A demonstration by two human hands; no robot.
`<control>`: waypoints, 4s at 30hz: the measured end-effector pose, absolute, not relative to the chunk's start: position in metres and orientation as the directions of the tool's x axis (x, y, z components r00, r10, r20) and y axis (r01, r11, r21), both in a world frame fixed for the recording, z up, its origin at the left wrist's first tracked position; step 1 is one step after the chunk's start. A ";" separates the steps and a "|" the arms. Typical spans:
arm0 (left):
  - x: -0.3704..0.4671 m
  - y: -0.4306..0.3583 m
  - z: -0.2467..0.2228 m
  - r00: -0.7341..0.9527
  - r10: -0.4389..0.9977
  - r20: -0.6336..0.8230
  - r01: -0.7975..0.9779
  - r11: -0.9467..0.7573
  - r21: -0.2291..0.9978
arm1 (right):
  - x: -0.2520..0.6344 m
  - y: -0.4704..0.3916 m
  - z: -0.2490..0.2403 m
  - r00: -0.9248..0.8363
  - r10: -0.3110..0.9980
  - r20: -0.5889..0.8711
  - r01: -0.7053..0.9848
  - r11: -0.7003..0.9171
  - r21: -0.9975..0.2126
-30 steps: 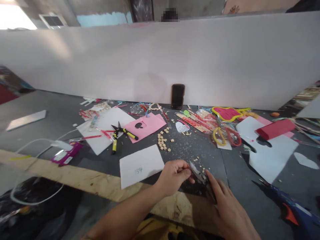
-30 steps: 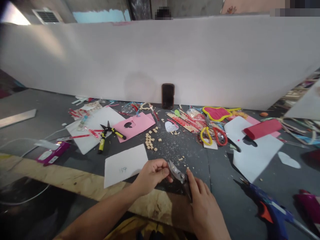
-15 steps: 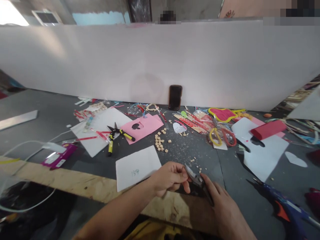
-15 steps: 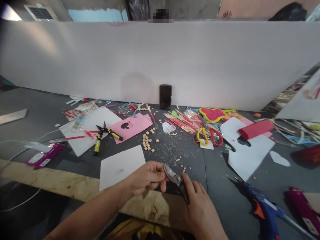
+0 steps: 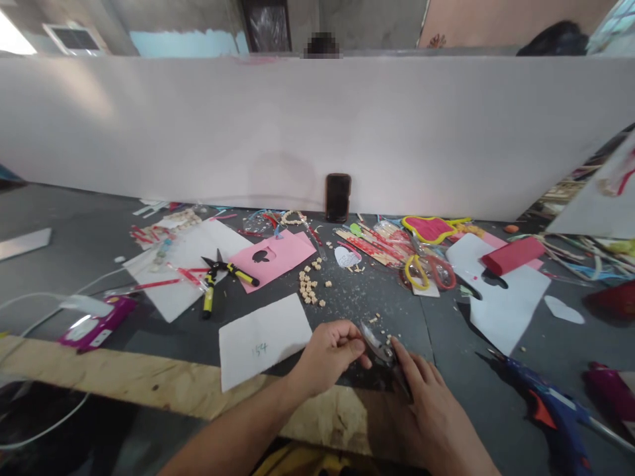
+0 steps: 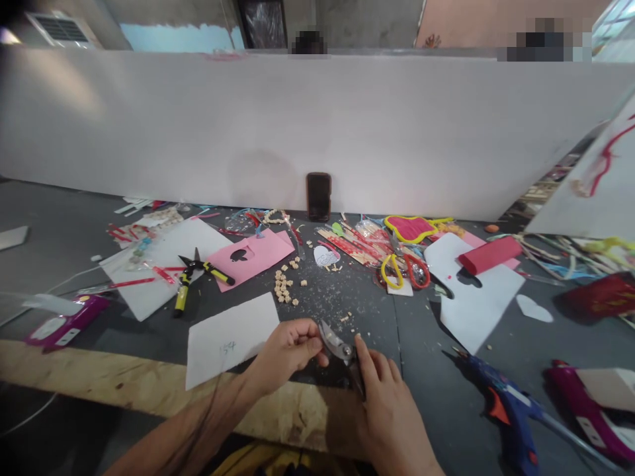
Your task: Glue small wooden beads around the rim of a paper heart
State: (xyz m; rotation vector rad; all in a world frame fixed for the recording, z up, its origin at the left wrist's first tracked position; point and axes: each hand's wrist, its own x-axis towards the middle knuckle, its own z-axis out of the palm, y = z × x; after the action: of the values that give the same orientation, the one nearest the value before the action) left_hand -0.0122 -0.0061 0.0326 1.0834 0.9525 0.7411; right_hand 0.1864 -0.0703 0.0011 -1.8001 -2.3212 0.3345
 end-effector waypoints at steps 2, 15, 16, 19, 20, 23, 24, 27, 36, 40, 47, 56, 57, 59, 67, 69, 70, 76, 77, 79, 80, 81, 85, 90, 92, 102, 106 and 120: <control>-0.014 -0.005 0.032 0.526 0.785 -0.327 -0.139 0.459 0.878 | 0.190 -0.070 -0.003 -0.289 0.957 0.030 0.917 0.286 -0.279; -0.018 0.002 0.028 0.626 0.684 -0.374 -0.119 0.558 0.821 | 0.182 -0.068 0.003 -0.230 0.972 -0.053 0.915 0.197 -0.351; -0.017 0.001 0.027 0.585 0.727 -0.360 -0.092 0.501 0.861 | 0.182 -0.067 0.004 -0.225 0.972 -0.066 0.922 0.190 -0.337; -0.014 -0.003 0.028 0.442 0.856 -0.267 0.066 0.266 0.962 | 0.181 -0.064 0.005 -0.209 0.975 -0.074 0.932 0.175 -0.318; -0.013 -0.004 0.030 0.408 0.883 -0.231 0.116 0.200 0.973 | 0.182 -0.064 0.005 -0.208 0.975 -0.072 0.929 0.174 -0.325; -0.011 -0.006 0.033 0.383 0.903 -0.195 0.194 0.128 0.973 | 0.184 -0.066 0.007 -0.222 0.970 -0.097 0.918 0.175 -0.355; -0.011 -0.006 0.034 0.393 0.897 -0.203 0.202 0.131 0.971 | 0.184 -0.066 0.008 -0.226 0.968 -0.111 0.918 0.173 -0.356; -0.010 -0.005 0.032 0.426 0.881 -0.207 0.157 0.153 0.976 | 0.185 -0.067 0.011 -0.207 0.971 -0.122 0.928 0.156 -0.337; -0.007 -0.006 0.030 0.445 0.861 -0.247 -0.053 0.301 0.952 | 0.189 -0.071 0.004 -0.181 0.984 -0.005 0.958 0.175 -0.228; -0.007 -0.006 0.031 0.514 0.807 -0.292 -0.185 0.436 0.880 | 0.194 -0.072 0.006 -0.221 0.975 0.024 0.960 0.221 -0.173; -0.009 -0.006 0.029 0.561 0.788 -0.254 -0.171 0.411 0.896 | 0.193 -0.076 0.004 -0.214 0.975 0.055 0.964 0.220 -0.150; -0.010 -0.008 0.032 0.556 0.789 -0.261 -0.189 0.427 0.884 | 0.195 -0.075 0.011 -0.257 0.966 -0.027 0.832 0.207 -0.514; -0.010 -0.008 0.032 0.552 0.792 -0.260 -0.190 0.424 0.886 | 0.196 -0.075 0.011 -0.257 0.966 -0.024 0.825 0.207 -0.525; -0.009 -0.008 0.033 0.542 0.798 -0.261 -0.193 0.421 0.886 | 0.197 -0.075 0.011 -0.273 0.962 -0.009 0.824 0.229 -0.518; -0.010 -0.006 0.032 0.524 0.812 -0.259 -0.169 0.397 0.902 | 0.199 -0.077 0.006 -0.254 0.967 -0.024 0.922 0.234 -0.308; -0.010 -0.006 0.032 0.520 0.817 -0.250 -0.131 0.365 0.922 | 0.198 -0.077 0.007 -0.257 0.966 -0.014 0.934 0.244 -0.260; -0.010 -0.006 0.032 0.518 0.820 -0.243 -0.106 0.343 0.933 | 0.197 -0.077 0.007 -0.258 0.966 -0.011 0.938 0.247 -0.242; -0.009 -0.007 0.032 0.517 0.830 -0.209 0.014 0.236 0.972 | 0.193 -0.078 0.006 -0.237 0.971 0.028 0.957 0.238 -0.168; -0.009 -0.007 0.033 0.512 0.832 -0.215 0.027 0.234 0.972 | 0.193 -0.078 0.005 -0.234 0.972 0.030 0.958 0.236 -0.164; -0.008 -0.008 0.034 0.496 0.838 -0.226 0.054 0.230 0.972 | 0.193 -0.077 0.003 -0.236 0.971 0.045 0.956 0.240 -0.167; -0.008 -0.008 0.035 0.488 0.842 -0.228 0.068 0.224 0.972 | 0.192 -0.077 0.002 -0.239 0.969 0.063 0.953 0.247 -0.177; -0.007 -0.008 0.036 0.481 0.847 -0.227 0.082 0.215 0.973 | 0.192 -0.077 0.002 -0.246 0.966 0.084 0.946 0.258 -0.194; -0.007 -0.007 0.039 0.468 0.857 -0.215 0.121 0.178 0.976 | 0.188 -0.077 0.001 -0.255 0.959 0.120 0.912 0.280 -0.301; -0.008 -0.008 0.038 0.466 0.847 -0.256 0.126 0.222 0.967 | 0.186 -0.074 0.003 -0.233 0.972 0.012 0.912 0.223 -0.344; -0.009 -0.008 0.036 0.466 0.843 -0.268 0.112 0.244 0.963 | 0.187 -0.073 0.004 -0.239 0.971 -0.032 0.917 0.214 -0.338; -0.005 -0.007 0.026 0.378 0.909 -0.177 0.139 0.133 0.981 | 0.187 -0.068 0.011 -0.196 0.977 -0.088 0.938 0.161 -0.307; -0.002 -0.009 0.027 0.327 0.934 -0.144 0.164 0.094 0.982 | 0.188 -0.068 0.007 -0.168 0.985 -0.028 0.954 0.156 -0.255; -0.017 0.007 0.033 0.690 0.630 -0.356 -0.125 0.588 0.799 | 0.189 -0.073 0.002 -0.250 0.964 0.089 0.915 0.265 -0.304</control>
State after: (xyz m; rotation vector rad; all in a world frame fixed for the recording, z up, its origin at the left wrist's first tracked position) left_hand -0.0165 0.0071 0.0331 0.8331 0.6814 0.4814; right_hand 0.1890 -0.0730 0.0023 -1.7400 -2.2809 0.2764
